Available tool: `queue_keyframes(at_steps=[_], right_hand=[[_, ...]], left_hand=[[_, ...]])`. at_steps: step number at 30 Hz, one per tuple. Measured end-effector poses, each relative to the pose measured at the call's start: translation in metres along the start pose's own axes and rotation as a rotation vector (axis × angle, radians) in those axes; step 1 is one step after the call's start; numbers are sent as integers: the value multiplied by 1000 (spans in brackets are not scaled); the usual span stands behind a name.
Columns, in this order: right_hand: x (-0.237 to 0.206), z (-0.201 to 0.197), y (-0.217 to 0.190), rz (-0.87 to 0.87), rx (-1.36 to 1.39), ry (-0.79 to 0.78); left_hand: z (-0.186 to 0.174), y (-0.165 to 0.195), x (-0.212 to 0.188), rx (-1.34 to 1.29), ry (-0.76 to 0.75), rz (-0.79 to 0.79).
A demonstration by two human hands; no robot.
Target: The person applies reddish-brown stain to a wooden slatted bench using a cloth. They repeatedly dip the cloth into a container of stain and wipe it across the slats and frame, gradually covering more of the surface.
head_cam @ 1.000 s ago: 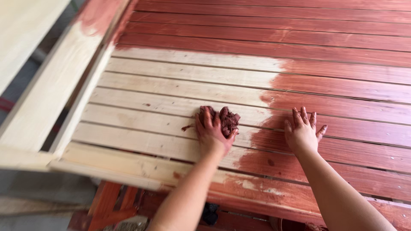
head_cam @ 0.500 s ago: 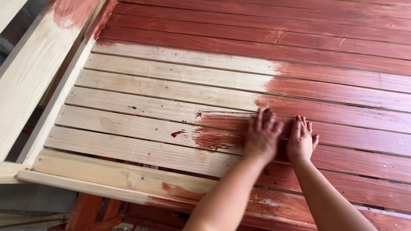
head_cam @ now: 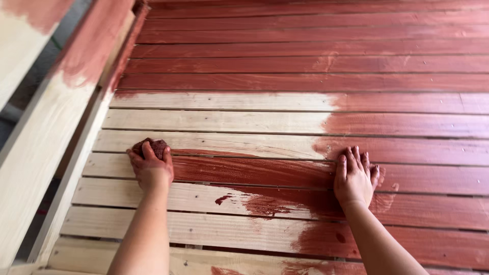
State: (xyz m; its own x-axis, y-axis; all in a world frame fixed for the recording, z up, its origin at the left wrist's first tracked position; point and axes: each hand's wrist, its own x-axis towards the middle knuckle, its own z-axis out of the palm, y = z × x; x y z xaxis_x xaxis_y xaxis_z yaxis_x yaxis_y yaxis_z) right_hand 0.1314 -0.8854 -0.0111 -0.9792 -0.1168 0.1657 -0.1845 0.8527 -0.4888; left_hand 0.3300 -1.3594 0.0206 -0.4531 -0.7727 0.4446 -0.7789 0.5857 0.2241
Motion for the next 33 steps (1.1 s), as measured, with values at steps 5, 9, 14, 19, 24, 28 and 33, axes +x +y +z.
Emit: queue_keyframes(at_steps=[5, 9, 14, 19, 24, 28, 33], right_hand=[[-6, -4, 1, 3, 67, 24], [-4, -3, 6, 16, 146, 19], [-3, -5, 13, 51, 168, 34], [5, -5, 0, 129, -44, -107], [16, -1, -26, 179, -309, -161], [25, 1, -40, 219, -276, -143], [24, 2, -42, 202, -228, -91]], left_hand=[[26, 95, -64, -847, -60, -111], [7, 239, -152, -904, -589, 281], [-16, 389, -178, -444, -671, 795], [-5, 354, -156, -379, -572, 855], [4, 180, -64, -400, -417, 603], [21, 65, 12, -418, -318, 203], [63, 32, 44, 661, 550, 219]])
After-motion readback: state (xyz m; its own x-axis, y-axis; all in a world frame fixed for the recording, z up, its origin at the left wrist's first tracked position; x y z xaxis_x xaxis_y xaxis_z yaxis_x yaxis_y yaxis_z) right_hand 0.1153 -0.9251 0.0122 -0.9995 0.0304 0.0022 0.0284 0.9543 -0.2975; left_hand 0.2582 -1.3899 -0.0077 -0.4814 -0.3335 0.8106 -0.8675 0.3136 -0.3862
